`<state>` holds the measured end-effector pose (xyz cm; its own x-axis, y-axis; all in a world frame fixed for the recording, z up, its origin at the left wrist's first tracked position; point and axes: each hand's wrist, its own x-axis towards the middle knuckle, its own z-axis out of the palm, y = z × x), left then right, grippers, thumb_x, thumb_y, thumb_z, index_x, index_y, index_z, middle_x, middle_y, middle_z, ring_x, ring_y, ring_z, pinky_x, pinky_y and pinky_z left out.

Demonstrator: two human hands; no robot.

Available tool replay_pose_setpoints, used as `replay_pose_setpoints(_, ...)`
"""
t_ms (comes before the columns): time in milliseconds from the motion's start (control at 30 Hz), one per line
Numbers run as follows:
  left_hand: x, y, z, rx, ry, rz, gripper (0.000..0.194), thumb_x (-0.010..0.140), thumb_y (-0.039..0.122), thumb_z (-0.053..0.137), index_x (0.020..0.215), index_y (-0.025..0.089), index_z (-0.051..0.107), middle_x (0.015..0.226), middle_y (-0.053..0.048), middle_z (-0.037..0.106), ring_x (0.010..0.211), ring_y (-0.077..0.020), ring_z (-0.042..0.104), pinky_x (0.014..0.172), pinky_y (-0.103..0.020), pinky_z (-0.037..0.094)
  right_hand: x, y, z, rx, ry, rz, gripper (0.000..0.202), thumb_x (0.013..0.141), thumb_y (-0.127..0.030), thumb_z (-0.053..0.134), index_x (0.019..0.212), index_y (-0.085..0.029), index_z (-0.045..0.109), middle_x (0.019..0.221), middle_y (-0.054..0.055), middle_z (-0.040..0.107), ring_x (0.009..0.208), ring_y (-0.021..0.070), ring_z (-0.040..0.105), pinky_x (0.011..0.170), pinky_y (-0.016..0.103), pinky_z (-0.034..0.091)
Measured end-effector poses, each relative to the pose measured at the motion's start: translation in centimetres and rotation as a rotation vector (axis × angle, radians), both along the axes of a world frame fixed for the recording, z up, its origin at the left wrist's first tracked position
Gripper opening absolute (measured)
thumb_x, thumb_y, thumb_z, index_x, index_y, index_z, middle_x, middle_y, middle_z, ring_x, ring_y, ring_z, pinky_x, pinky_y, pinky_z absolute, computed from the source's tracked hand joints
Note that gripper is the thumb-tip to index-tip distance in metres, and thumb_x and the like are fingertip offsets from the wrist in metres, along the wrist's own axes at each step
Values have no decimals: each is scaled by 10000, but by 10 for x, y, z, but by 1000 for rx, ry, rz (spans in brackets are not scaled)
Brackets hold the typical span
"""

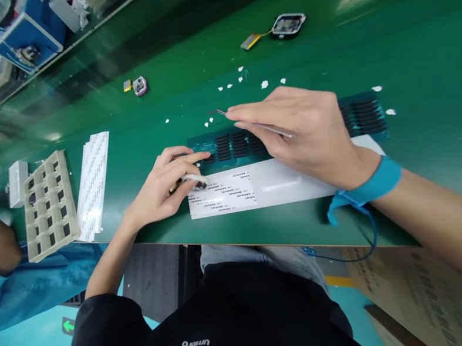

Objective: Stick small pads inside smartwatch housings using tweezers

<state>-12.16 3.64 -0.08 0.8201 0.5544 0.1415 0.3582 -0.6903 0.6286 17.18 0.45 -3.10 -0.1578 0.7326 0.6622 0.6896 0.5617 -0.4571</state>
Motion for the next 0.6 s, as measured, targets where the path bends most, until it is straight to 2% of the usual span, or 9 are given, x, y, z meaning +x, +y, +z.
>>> replay_pose_setpoints(67,3,-4,11,-65,-184,91,240,1103,411,578,1057,234,734,1342,-99,815,1243,-253,698,1107,-476,544,5,-2,3,74,-20,-6,368,1018,-227,728,1306,-450,783,1197,-39,813,967,217,825,813,412,688)
replay_pose_setpoints(133,10,0,15,-219,-402,310,252,1096,470,590,1127,246,700,1182,-90,837,966,-187,738,908,-380,596,8,-5,4,163,-48,-44,474,1000,-188,745,1384,-466,743,1212,-40,810,990,215,826,817,398,692)
replay_pose_setpoints(200,20,10,10,-447,-521,487,229,1078,445,603,1177,245,657,1106,-69,832,762,-127,674,748,-307,566,9,-8,3,266,-96,-55,613,984,-150,755,1482,-498,670,1191,-46,818,965,197,823,793,361,687)
replay_pose_setpoints(267,31,20,2,-725,-561,537,147,1034,306,617,1138,204,644,1094,-79,832,679,-87,609,688,-266,540,8,-10,-1,351,-119,-27,730,987,-114,726,1563,-539,581,1194,-57,819,941,182,818,761,335,676)
replay_pose_setpoints(333,42,24,-3,-944,-592,541,98,990,207,613,1073,165,647,1058,-93,827,663,-71,601,682,-242,548,7,-13,-5,359,-106,19,780,1014,-112,670,1612,-581,494,1203,-74,817,928,176,813,716,329,662)
replay_pose_setpoints(400,51,21,-5,-1035,-615,569,64,982,202,637,1029,160,642,948,-66,805,685,-80,664,730,-240,593,6,-17,-7,312,-112,67,762,1042,-148,636,1625,-605,456,1192,-87,820,928,171,808,668,321,641)
replay_pose_setpoints(533,61,8,-3,-1023,-663,667,180,974,243,725,915,195,561,786,17,729,784,-140,820,907,-309,685,7,-26,-5,281,-253,114,676,1096,-228,578,1671,-550,424,1219,-80,814,950,173,799,647,339,620)
replay_pose_setpoints(600,61,4,-3,-1013,-683,674,260,970,246,746,854,200,518,756,25,716,791,-160,846,924,-323,700,8,-28,-6,282,-288,126,661,1119,-242,524,1696,-532,385,1257,-82,804,952,181,798,647,366,612)
